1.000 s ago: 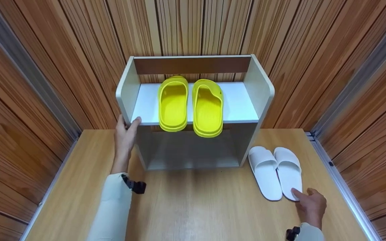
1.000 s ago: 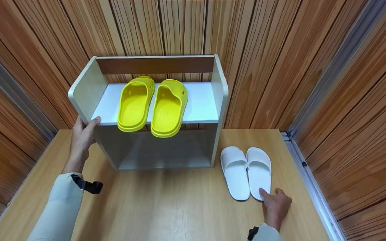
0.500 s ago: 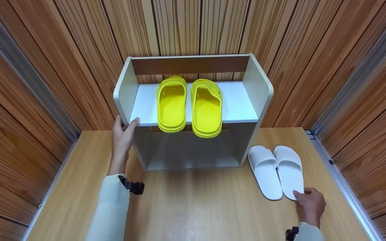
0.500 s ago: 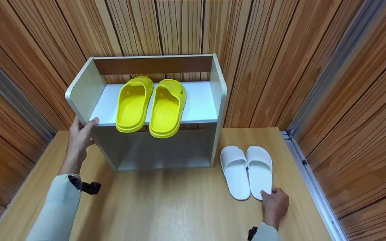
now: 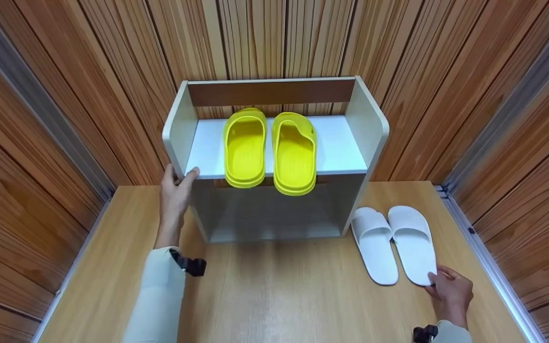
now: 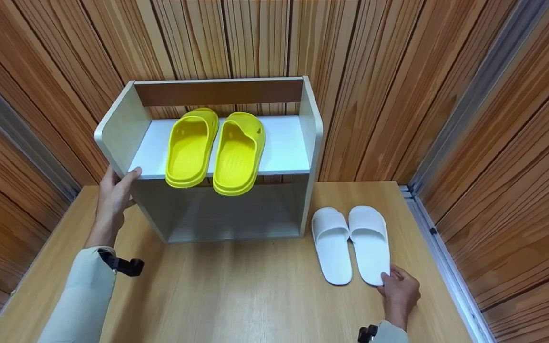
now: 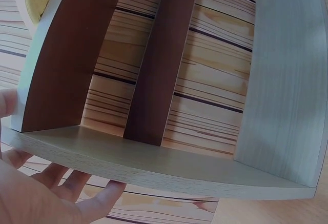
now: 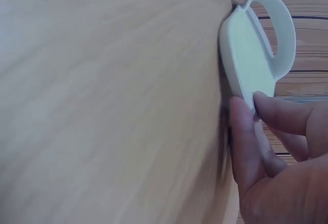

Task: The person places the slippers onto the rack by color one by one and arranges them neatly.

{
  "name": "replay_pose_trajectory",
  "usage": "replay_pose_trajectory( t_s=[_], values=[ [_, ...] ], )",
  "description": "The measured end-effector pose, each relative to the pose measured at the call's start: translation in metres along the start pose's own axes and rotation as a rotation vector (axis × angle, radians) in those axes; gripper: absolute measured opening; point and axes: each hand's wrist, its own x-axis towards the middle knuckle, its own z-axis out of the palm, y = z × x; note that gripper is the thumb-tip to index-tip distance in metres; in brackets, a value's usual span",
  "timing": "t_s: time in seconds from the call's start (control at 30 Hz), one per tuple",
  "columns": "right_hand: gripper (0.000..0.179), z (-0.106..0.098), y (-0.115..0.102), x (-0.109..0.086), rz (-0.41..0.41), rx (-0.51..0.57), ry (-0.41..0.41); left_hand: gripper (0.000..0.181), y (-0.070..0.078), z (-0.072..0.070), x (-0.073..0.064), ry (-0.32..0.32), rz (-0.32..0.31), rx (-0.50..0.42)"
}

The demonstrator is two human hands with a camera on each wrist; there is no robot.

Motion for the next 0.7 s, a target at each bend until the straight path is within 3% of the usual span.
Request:
replay_pose_trajectory(
  t_s=[0.27,0.5,0.57,0.7],
  values=[
    [0.058,-0.003,0.004,-0.004,-0.009,0.108,-0.030,0.063,-0.001,0.000,-0.001,0.004,0.003,-0.001],
    [0.060,-0.008,0.000,-0.006,-0.016,0.100,-0.031,0.060,-0.001,0.000,0.000,0.009,0.013,-0.012],
    [0.051,-0.010,-0.002,-0.007,-0.013,0.099,-0.029,0.060,-0.001,0.001,0.000,0.008,0.014,-0.014],
    [0.032,-0.014,-0.004,-0.009,-0.098,0.117,-0.040,0.062,0.000,0.001,-0.001,0.001,0.027,-0.030]
  ],
)
